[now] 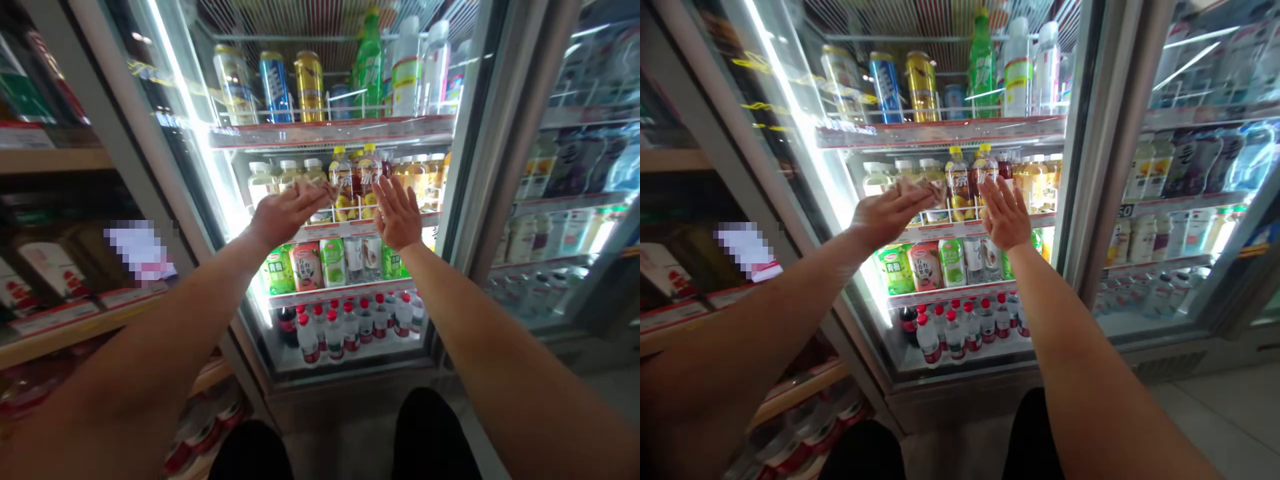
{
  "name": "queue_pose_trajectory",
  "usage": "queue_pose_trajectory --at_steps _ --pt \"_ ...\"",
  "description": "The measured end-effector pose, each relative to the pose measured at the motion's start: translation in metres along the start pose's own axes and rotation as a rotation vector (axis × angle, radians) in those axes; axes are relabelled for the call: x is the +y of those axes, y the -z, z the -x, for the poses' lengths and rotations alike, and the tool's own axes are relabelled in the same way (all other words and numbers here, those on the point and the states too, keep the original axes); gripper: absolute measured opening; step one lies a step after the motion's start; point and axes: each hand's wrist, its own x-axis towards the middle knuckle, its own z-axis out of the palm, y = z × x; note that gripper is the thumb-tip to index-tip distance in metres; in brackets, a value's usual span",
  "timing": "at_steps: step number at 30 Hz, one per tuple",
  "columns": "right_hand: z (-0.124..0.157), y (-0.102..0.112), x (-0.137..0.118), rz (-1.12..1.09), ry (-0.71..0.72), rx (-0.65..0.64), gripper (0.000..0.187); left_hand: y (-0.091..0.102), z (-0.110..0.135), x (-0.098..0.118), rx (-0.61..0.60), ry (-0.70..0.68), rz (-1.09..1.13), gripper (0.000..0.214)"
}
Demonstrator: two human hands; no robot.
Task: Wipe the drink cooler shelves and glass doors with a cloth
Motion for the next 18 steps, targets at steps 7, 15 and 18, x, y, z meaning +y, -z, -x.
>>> queue_pose_trajectory --at_steps 7,15,18 --pt "0.000 0.001 0.000 -0.034 -0.011 -0.026 0.060 0.002 0.000 -0.001 0.134 0.142 -0.012 0.051" --pt "0.000 0.000 0.000 -0.029 -0.009 -0.014 0.061 0.003 -0.001 -0.002 0.126 0.124 -0.048 0.050" --pt "0.000 0.000 0.000 -0.017 -0.007 -0.009 0.059 0.002 -0.003 -0.002 0.180 0.243 -0.037 0.049"
